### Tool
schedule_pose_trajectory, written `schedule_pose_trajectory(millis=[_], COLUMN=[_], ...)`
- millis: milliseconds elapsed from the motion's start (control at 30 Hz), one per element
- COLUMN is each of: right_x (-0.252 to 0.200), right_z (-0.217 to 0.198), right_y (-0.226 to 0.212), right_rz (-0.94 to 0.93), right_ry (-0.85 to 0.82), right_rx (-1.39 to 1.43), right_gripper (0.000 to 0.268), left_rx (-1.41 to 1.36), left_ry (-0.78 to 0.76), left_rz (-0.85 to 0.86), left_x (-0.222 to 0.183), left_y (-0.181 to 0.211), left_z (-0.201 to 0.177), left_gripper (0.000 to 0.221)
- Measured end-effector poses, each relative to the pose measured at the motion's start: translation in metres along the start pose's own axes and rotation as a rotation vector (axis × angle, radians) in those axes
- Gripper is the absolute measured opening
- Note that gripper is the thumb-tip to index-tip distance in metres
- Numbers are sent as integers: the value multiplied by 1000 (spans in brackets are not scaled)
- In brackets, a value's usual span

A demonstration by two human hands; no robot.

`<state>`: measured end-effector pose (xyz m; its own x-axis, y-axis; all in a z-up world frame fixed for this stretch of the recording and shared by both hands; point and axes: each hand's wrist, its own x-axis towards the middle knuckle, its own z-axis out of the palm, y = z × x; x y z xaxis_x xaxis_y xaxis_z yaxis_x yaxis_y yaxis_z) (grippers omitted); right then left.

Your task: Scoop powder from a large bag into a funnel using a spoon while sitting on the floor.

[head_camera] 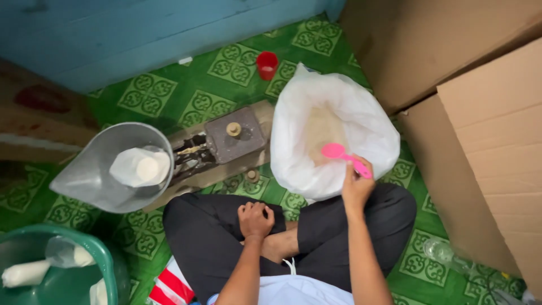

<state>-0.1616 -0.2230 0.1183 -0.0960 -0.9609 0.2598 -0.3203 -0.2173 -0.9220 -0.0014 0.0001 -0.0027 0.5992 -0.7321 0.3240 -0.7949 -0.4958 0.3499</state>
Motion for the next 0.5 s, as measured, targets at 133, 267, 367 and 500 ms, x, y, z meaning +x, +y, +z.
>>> schedule_pose_trajectory(millis=[133,267,367,500], right_x=[-3,3,-1,0], right_z=[4,13,28,37], right_y=[-6,5,17,37], right_rz=[80,142,205,229], right_ry=[-46,-84,-89,-66], right_rx=[-136,-170,-101,-39], right_gripper=[20,16,17,16], left_rx=[43,45,72,117], left_ry=[-14,-48,-69,-97], left_rz=[13,17,21,33], left_x=[-1,0,0,0], left_y=[0,-1,0,0], left_z=[2,5,6,5], left_gripper=[17,18,18,21])
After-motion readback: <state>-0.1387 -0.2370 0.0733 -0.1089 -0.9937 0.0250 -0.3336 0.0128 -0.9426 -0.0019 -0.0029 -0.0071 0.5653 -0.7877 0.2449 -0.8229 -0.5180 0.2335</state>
